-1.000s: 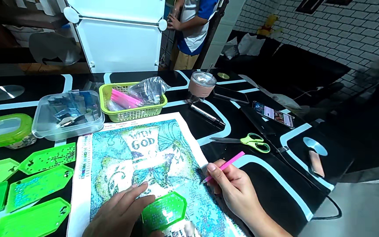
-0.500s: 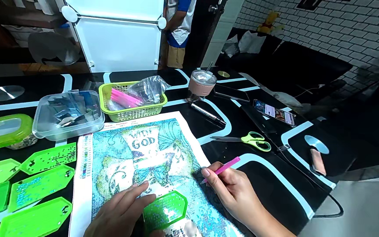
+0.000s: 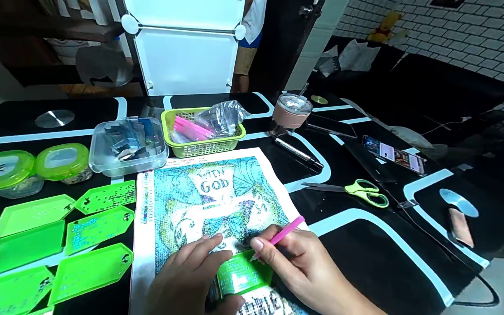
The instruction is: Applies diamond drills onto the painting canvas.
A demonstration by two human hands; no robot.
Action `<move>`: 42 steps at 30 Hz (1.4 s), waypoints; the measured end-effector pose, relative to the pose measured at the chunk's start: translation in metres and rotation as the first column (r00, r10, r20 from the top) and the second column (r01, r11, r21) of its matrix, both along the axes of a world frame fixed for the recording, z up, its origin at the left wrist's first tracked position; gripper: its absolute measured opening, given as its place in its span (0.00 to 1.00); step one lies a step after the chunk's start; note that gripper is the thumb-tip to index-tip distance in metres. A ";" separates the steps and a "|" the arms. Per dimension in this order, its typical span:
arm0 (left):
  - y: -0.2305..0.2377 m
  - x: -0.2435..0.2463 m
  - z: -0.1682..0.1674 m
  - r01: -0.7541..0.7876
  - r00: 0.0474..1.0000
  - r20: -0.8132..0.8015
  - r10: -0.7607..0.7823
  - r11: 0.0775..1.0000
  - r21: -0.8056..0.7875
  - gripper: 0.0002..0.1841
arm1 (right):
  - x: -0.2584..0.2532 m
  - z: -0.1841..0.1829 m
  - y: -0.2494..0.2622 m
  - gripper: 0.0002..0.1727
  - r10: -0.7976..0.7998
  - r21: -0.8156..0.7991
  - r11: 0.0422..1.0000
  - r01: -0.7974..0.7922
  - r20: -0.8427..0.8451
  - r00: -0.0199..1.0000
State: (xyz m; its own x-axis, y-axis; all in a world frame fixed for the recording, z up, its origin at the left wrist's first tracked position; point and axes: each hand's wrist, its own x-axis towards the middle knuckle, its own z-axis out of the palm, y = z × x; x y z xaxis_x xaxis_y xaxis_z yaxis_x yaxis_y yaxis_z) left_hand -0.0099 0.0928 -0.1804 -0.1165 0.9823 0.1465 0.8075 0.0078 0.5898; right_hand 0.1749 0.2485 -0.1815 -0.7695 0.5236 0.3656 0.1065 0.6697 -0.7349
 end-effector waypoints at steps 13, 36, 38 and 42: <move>0.001 0.002 -0.004 -0.021 0.999 -0.041 0.023 0.999 0.049 0.25 | -0.005 -0.007 -0.003 0.20 0.042 0.039 0.998 -0.042 0.002 0.999; 0.001 -0.002 0.003 0.034 0.999 0.037 -0.032 0.998 -0.047 0.27 | 0.038 -0.013 0.024 0.14 -0.346 -0.252 0.920 0.299 -0.172 0.922; 0.002 -0.002 0.005 0.032 0.999 0.041 -0.029 0.998 -0.058 0.27 | 0.039 -0.014 0.025 0.14 -0.345 -0.249 0.921 0.298 -0.170 0.923; 0.002 -0.002 0.005 0.031 0.999 0.039 -0.029 0.998 -0.061 0.27 | 0.040 -0.016 0.026 0.14 -0.345 -0.253 0.921 0.297 -0.174 0.922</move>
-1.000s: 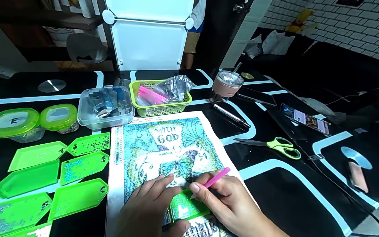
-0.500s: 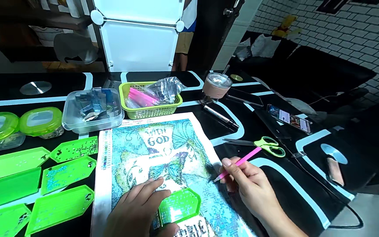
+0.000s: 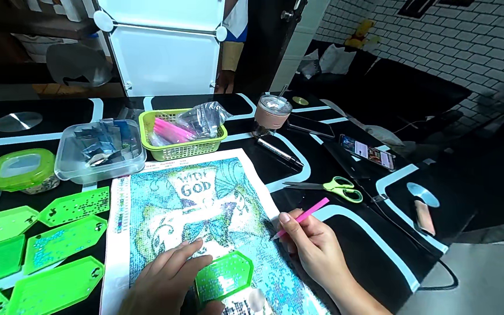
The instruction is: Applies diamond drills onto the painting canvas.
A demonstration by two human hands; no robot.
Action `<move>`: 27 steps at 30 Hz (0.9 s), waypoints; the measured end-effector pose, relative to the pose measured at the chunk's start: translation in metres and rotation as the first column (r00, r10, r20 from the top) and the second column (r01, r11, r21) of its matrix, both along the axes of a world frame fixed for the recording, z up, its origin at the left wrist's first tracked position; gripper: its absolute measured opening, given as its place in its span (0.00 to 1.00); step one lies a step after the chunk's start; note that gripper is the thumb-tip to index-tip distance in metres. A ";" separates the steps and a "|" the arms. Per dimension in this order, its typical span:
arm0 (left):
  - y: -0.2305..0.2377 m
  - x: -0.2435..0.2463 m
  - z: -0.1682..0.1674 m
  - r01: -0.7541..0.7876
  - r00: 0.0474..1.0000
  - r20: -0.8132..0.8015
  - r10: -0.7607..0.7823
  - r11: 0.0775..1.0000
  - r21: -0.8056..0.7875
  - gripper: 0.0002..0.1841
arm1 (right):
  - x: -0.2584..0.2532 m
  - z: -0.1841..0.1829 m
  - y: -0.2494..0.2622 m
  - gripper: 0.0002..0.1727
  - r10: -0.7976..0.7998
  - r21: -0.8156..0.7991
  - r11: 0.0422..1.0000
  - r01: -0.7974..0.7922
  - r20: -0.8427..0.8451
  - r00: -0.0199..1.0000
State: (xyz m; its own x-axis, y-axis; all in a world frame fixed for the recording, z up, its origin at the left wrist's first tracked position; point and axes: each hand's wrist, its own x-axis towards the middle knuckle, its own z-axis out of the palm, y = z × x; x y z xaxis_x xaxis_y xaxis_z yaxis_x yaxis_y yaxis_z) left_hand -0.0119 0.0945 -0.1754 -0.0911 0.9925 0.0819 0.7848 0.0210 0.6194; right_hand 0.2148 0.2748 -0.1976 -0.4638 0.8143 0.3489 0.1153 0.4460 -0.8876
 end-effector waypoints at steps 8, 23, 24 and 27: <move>0.000 0.000 0.001 0.002 1.000 -0.007 -0.002 1.000 -0.001 0.27 | 0.001 -0.001 0.000 0.15 0.015 0.012 1.000 -0.015 0.000 1.000; -0.001 -0.001 -0.002 -0.002 1.000 -0.004 0.003 1.000 0.027 0.27 | 0.005 0.004 0.002 0.20 0.024 0.261 0.961 -0.090 0.248 0.969; -0.002 -0.001 -0.003 -0.002 1.000 -0.003 0.003 0.999 0.034 0.27 | 0.006 0.008 0.003 0.20 0.028 0.241 0.965 -0.099 0.284 0.958; -0.002 -0.001 -0.004 -0.001 1.000 -0.013 0.002 0.998 0.059 0.27 | 0.003 0.022 0.003 0.19 0.059 0.130 0.987 -0.099 0.285 0.957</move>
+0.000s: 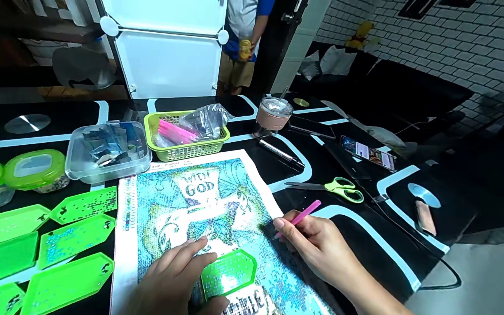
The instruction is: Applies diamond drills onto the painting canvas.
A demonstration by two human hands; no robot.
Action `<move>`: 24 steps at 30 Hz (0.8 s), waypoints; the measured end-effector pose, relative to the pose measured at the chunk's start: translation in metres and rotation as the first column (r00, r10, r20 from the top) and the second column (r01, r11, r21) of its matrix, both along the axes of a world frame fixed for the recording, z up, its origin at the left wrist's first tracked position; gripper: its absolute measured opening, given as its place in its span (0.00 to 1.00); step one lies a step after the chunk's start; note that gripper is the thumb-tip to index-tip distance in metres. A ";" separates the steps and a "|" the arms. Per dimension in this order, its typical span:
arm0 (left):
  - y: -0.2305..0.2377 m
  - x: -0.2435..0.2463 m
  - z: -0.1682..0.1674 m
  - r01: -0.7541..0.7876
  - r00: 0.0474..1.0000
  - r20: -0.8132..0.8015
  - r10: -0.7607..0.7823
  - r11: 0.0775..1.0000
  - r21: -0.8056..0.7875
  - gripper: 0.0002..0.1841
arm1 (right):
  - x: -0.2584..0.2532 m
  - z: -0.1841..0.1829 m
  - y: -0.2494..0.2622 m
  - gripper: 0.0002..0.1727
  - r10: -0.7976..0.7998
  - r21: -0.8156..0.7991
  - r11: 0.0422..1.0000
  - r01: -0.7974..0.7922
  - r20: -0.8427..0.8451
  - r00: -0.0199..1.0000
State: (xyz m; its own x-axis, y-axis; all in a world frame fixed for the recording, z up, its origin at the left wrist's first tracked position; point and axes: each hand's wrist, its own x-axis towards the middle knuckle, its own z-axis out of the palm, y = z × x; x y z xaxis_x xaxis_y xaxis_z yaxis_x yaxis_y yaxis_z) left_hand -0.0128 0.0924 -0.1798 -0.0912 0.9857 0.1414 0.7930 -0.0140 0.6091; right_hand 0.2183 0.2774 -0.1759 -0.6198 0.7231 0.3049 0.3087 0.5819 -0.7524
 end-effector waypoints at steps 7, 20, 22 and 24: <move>0.001 0.002 -0.003 -0.028 0.999 -0.028 0.029 0.999 0.025 0.26 | -0.042 0.000 -0.032 0.18 0.239 -0.066 0.964 -0.256 -0.203 0.950; 0.002 0.005 -0.008 -0.063 0.995 -0.068 0.069 0.994 0.095 0.24 | -0.056 -0.010 -0.037 0.20 0.282 0.062 0.958 -0.280 -0.032 0.959; 0.002 0.006 -0.009 -0.066 0.995 -0.067 0.073 0.993 0.100 0.24 | -0.056 -0.011 -0.037 0.20 0.286 0.060 0.957 -0.283 -0.035 0.958; 0.002 0.007 -0.010 -0.071 0.994 -0.071 0.079 0.991 0.111 0.24 | -0.056 -0.011 -0.037 0.20 0.293 0.054 0.955 -0.290 -0.051 0.955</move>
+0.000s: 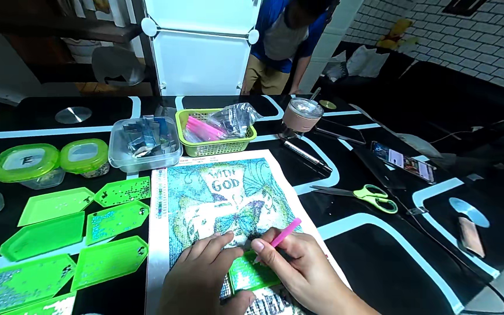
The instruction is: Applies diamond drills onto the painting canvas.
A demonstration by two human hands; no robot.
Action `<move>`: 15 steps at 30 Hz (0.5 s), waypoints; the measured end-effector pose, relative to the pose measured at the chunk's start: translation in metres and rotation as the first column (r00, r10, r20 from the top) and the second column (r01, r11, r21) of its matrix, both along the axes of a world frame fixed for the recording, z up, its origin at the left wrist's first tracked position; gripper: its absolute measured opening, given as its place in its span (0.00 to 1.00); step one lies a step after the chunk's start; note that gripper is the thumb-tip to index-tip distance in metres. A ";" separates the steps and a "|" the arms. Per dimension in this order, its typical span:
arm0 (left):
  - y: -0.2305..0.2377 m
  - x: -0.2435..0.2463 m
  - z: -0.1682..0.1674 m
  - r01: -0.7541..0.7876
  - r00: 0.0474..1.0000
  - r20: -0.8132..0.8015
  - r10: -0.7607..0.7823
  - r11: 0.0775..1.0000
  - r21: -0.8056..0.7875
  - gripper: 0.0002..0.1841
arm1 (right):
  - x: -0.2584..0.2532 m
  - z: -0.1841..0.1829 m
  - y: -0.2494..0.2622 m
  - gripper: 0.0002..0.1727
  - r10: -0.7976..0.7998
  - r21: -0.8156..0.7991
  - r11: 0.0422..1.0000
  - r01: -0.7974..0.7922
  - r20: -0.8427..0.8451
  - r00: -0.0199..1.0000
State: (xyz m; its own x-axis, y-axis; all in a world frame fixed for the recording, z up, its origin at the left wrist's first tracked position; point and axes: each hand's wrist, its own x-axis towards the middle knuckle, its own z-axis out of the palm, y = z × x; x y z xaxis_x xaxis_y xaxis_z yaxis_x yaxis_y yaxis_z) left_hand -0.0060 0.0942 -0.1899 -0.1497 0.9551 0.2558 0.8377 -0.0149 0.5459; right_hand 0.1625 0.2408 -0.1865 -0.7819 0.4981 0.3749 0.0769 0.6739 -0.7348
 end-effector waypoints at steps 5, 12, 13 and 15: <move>0.001 0.000 0.002 -0.003 1.000 -0.003 0.003 1.000 -0.015 0.24 | -0.001 -0.002 0.000 0.20 0.000 -0.010 1.000 -0.001 -0.026 1.000; 0.002 0.001 0.001 0.002 1.000 0.002 -0.002 1.000 -0.003 0.24 | 0.002 0.003 0.003 0.19 0.017 -0.070 0.997 -0.022 -0.076 0.997; 0.002 0.001 0.001 0.004 1.000 0.002 -0.004 1.000 -0.004 0.24 | 0.004 0.006 0.004 0.18 0.006 -0.124 0.992 -0.019 -0.103 0.995; 0.001 0.000 0.002 0.012 1.000 0.009 -0.011 1.000 -0.027 0.25 | 0.012 0.013 0.007 0.15 -0.078 -0.259 0.965 0.042 -0.129 0.989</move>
